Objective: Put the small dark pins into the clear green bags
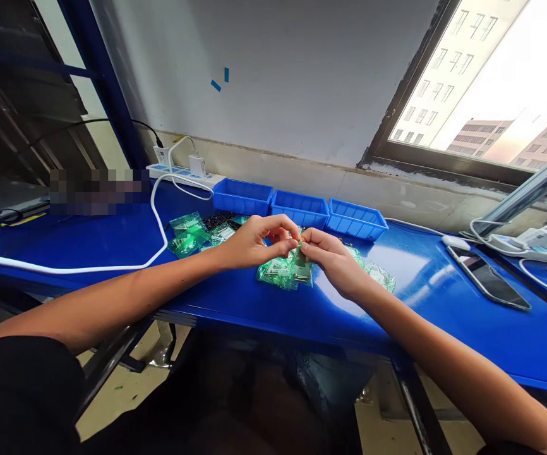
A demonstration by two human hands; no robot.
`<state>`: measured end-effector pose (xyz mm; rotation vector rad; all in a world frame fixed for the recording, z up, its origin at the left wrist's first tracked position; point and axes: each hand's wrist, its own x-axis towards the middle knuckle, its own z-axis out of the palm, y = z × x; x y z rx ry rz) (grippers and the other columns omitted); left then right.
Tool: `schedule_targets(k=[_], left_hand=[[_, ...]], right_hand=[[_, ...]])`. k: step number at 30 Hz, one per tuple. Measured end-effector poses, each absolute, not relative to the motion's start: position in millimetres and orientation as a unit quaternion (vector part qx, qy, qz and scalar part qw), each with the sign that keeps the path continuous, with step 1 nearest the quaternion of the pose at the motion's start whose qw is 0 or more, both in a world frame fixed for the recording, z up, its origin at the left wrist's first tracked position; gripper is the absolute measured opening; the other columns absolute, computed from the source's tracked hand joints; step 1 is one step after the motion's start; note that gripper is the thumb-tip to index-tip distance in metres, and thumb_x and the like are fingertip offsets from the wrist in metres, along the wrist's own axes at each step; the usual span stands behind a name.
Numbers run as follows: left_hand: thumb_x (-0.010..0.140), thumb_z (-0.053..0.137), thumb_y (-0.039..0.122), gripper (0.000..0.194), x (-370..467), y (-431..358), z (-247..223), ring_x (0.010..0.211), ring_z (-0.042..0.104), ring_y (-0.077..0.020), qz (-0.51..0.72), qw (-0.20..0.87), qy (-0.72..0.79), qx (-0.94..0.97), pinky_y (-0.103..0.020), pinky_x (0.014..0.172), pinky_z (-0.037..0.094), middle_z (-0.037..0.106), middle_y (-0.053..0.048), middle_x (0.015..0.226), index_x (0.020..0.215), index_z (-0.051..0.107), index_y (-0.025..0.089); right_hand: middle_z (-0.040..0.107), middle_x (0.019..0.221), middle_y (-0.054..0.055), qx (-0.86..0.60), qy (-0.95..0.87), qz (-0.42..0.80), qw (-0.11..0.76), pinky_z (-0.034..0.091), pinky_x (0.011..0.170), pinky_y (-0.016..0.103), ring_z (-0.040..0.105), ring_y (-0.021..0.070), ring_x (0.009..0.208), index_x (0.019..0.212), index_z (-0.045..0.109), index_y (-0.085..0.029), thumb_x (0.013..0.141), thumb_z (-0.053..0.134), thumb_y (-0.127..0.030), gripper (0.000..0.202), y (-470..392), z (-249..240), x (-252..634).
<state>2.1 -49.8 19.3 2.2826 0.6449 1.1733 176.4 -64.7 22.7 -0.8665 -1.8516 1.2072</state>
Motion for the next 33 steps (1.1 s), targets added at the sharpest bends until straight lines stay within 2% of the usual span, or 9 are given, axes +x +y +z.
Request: schedule_targets(k=[12, 19, 33], left_hand=[[0.08, 0.052, 0.026, 0.009, -2.5, -45.3, 14.7, 0.055, 0.055, -0.0084, 0.396, 0.192, 0.239, 0.866, -0.016, 0.047, 0.038, 0.058, 0.003, 0.058, 0.082, 0.054, 0.017], [0.083, 0.049, 0.027, 0.012, -2.0, -45.4, 13.5, 0.054, 0.054, -0.009, 0.378, 0.211, 0.208, 0.877, -0.018, 0.049, 0.039, 0.057, 0.003, 0.058, 0.086, 0.054, 0.017], [0.077, 0.06, 0.028, 0.014, 1.2, -48.0, 13.2, 0.061, 0.062, -0.0089, 0.378, 0.255, 0.22, 0.863, -0.015, 0.049, 0.041, 0.064, 0.002, 0.062, 0.083, 0.054, 0.017]], right_hand=[[0.036, 0.064, -0.004, -0.351, -0.732, 0.463, 0.355, 0.026, 0.056, 0.027, 0.031, 0.0102, 0.06, 0.065, 0.042, -0.02, 0.075, 0.049, -0.034, 0.018, -62.7, 17.9, 176.4], [0.036, 0.065, -0.004, -0.355, -0.725, 0.469, 0.358, 0.026, 0.056, 0.027, 0.031, 0.0106, 0.062, 0.066, 0.042, -0.02, 0.073, 0.05, -0.033, 0.017, -62.7, 17.6, 176.8], [0.039, 0.067, -0.003, -0.376, -0.719, 0.466, 0.353, 0.027, 0.059, 0.027, 0.035, 0.0114, 0.066, 0.064, 0.043, -0.019, 0.071, 0.052, -0.031, 0.016, -63.4, 18.7, 175.7]])
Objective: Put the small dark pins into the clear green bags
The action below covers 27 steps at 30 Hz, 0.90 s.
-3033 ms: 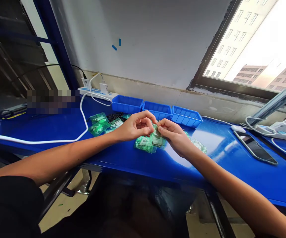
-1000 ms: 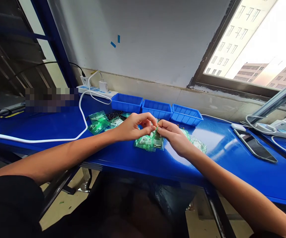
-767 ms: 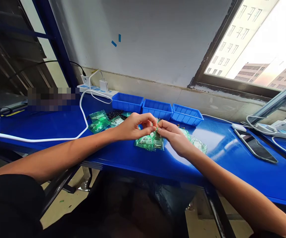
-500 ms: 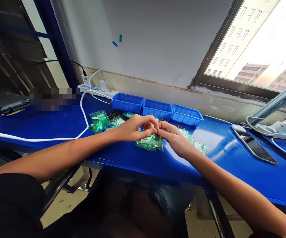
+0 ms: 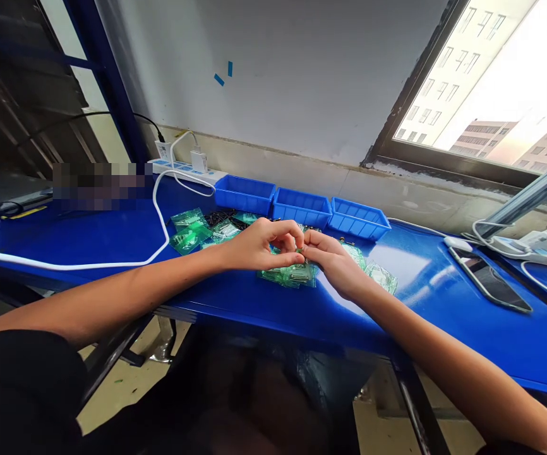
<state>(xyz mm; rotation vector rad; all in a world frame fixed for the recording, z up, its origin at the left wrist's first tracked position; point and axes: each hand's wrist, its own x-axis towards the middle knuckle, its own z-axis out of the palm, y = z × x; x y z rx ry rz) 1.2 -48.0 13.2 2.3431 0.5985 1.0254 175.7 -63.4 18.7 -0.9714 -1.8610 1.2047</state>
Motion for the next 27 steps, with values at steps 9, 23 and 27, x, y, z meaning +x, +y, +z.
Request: schedule_targets(k=[9, 23, 27], left_hand=[[0.078, 0.061, 0.028, 0.014, -0.2, -46.3, 11.9, 0.063, 0.064, -0.0094, 0.402, 0.211, 0.221, 0.863, -0.012, 0.045, 0.041, 0.067, 0.0, 0.067, 0.083, 0.057, 0.016], [0.078, 0.062, 0.026, 0.011, -3.6, -47.7, 15.2, 0.054, 0.059, -0.0063, 0.414, 0.112, 0.191, 0.883, -0.013, 0.05, 0.043, 0.065, 0.002, 0.061, 0.077, 0.06, 0.015], [0.078, 0.061, 0.028, 0.013, -2.5, -48.8, 15.1, 0.055, 0.059, -0.0068, 0.413, 0.128, 0.225, 0.873, -0.012, 0.045, 0.042, 0.065, 0.001, 0.061, 0.076, 0.059, 0.015]], right_hand=[[0.036, 0.063, -0.005, -0.368, -0.7, 0.485, 0.372, 0.024, 0.056, 0.026, 0.03, 0.0102, 0.061, 0.064, 0.044, -0.02, 0.07, 0.053, -0.034, 0.018, -61.9, 18.4, 175.0], [0.036, 0.062, -0.005, -0.362, -0.7, 0.486, 0.378, 0.022, 0.055, 0.026, 0.03, 0.0092, 0.059, 0.063, 0.043, -0.019, 0.071, 0.053, -0.031, 0.017, -62.1, 18.4, 174.9], [0.036, 0.062, -0.005, -0.364, -0.694, 0.49, 0.381, 0.021, 0.055, 0.027, 0.028, 0.009, 0.057, 0.063, 0.044, -0.019, 0.073, 0.053, -0.031, 0.017, -62.0, 17.5, 175.8]])
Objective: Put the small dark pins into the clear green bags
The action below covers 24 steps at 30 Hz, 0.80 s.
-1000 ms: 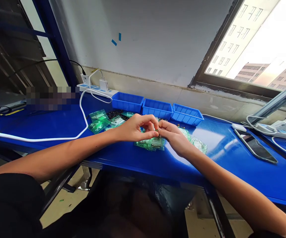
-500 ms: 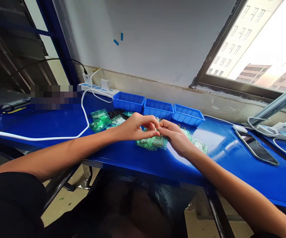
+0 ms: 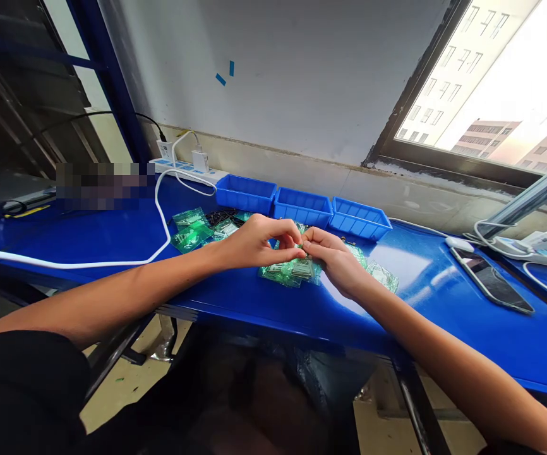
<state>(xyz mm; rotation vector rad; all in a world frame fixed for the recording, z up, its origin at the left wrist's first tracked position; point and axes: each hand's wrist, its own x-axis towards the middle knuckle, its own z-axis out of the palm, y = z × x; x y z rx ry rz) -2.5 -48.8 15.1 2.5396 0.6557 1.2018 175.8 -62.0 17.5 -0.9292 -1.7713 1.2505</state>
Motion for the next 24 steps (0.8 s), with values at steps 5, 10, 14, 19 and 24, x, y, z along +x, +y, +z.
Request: schedule_targets(k=[5, 10, 14, 19, 24], left_hand=[[0.077, 0.062, 0.029, 0.014, 0.3, -49.4, 14.3, 0.059, 0.061, -0.0073, 0.432, 0.136, 0.26, 0.853, -0.01, 0.043, 0.04, 0.066, 0.001, 0.064, 0.077, 0.059, 0.015], [0.078, 0.06, 0.026, 0.011, 2.0, -50.2, 14.5, 0.061, 0.062, -0.0072, 0.44, 0.14, 0.264, 0.847, -0.009, 0.042, 0.039, 0.066, 0.001, 0.064, 0.077, 0.058, 0.015], [0.078, 0.058, 0.027, 0.013, 2.2, -50.7, 14.8, 0.059, 0.06, -0.007, 0.436, 0.137, 0.278, 0.845, -0.01, 0.042, 0.038, 0.065, 0.001, 0.063, 0.074, 0.058, 0.015], [0.078, 0.057, 0.029, 0.015, 2.1, -49.9, 14.0, 0.058, 0.058, -0.0071, 0.437, 0.136, 0.28, 0.844, -0.012, 0.044, 0.039, 0.065, 0.0, 0.064, 0.073, 0.058, 0.015], [0.078, 0.057, 0.03, 0.018, 2.6, -48.2, 14.3, 0.053, 0.053, -0.0065, 0.447, 0.129, 0.277, 0.841, -0.014, 0.046, 0.04, 0.061, 0.001, 0.059, 0.067, 0.055, 0.015]], right_hand=[[0.034, 0.061, -0.006, -0.371, -0.677, 0.496, 0.398, 0.019, 0.054, 0.027, 0.027, 0.0093, 0.057, 0.064, 0.045, -0.019, 0.072, 0.053, -0.03, 0.016, -60.2, 15.6, 177.4], [0.035, 0.062, -0.006, -0.373, -0.674, 0.501, 0.394, 0.018, 0.054, 0.028, 0.027, 0.0095, 0.058, 0.067, 0.045, -0.02, 0.072, 0.054, -0.032, 0.016, -58.9, 14.9, 177.2], [0.034, 0.062, -0.006, -0.367, -0.677, 0.497, 0.398, 0.019, 0.055, 0.028, 0.026, 0.0094, 0.058, 0.065, 0.044, -0.02, 0.072, 0.053, -0.032, 0.016, -59.6, 14.3, 176.1], [0.034, 0.063, -0.006, -0.366, -0.679, 0.493, 0.402, 0.02, 0.055, 0.027, 0.027, 0.0095, 0.058, 0.066, 0.044, -0.02, 0.072, 0.053, -0.031, 0.015, -59.6, 13.8, 175.9], [0.035, 0.063, -0.005, -0.376, -0.682, 0.482, 0.402, 0.02, 0.054, 0.027, 0.028, 0.0097, 0.058, 0.067, 0.045, -0.02, 0.073, 0.052, -0.033, 0.017, -59.6, 14.7, 176.8]])
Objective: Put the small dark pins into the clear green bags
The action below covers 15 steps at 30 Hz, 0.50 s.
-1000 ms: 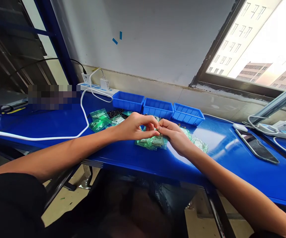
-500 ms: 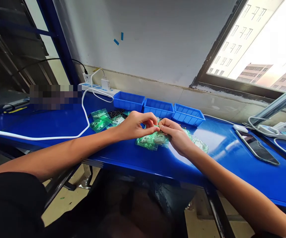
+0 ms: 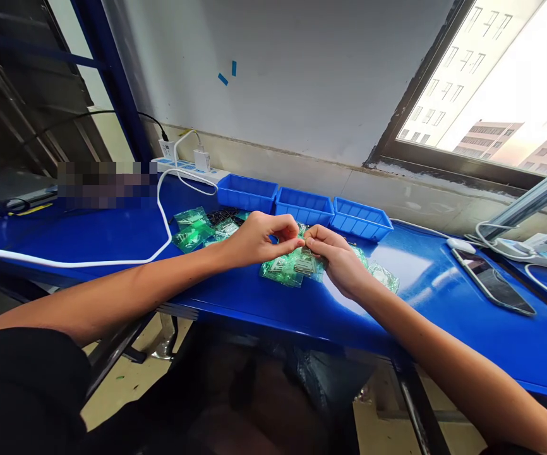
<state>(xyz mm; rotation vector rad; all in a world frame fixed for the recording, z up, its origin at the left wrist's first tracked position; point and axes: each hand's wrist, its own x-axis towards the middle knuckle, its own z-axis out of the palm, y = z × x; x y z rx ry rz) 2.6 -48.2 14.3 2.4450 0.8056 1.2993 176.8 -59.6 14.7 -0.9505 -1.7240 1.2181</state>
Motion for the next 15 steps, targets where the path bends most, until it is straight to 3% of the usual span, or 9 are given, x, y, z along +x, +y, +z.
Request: schedule_targets(k=[5, 9, 15], left_hand=[[0.078, 0.058, 0.031, 0.015, 2.6, -47.9, 14.1, 0.059, 0.059, -0.0088, 0.434, 0.183, 0.292, 0.832, -0.014, 0.044, 0.038, 0.064, 0.001, 0.063, 0.079, 0.057, 0.016], [0.077, 0.059, 0.029, 0.023, 2.2, -47.8, 13.2, 0.06, 0.06, -0.0093, 0.436, 0.193, 0.281, 0.833, -0.015, 0.047, 0.04, 0.066, 0.001, 0.067, 0.095, 0.059, 0.016], [0.078, 0.056, 0.026, 0.016, 2.2, -46.9, 14.1, 0.06, 0.059, -0.0092, 0.443, 0.206, 0.28, 0.826, -0.017, 0.051, 0.043, 0.064, -0.001, 0.065, 0.085, 0.062, 0.013]], right_hand=[[0.035, 0.063, -0.005, -0.367, -0.676, 0.49, 0.41, 0.02, 0.053, 0.027, 0.028, 0.0094, 0.057, 0.067, 0.045, -0.02, 0.075, 0.052, -0.032, 0.016, -59.2, 15.3, 178.1], [0.035, 0.062, -0.005, -0.36, -0.671, 0.494, 0.42, 0.02, 0.054, 0.026, 0.028, 0.0093, 0.057, 0.066, 0.044, -0.019, 0.073, 0.052, -0.031, 0.016, -58.5, 16.0, 177.7], [0.034, 0.061, -0.006, -0.372, -0.689, 0.469, 0.409, 0.02, 0.053, 0.026, 0.027, 0.0096, 0.056, 0.067, 0.044, -0.02, 0.073, 0.051, -0.032, 0.015, -59.4, 16.0, 176.6]])
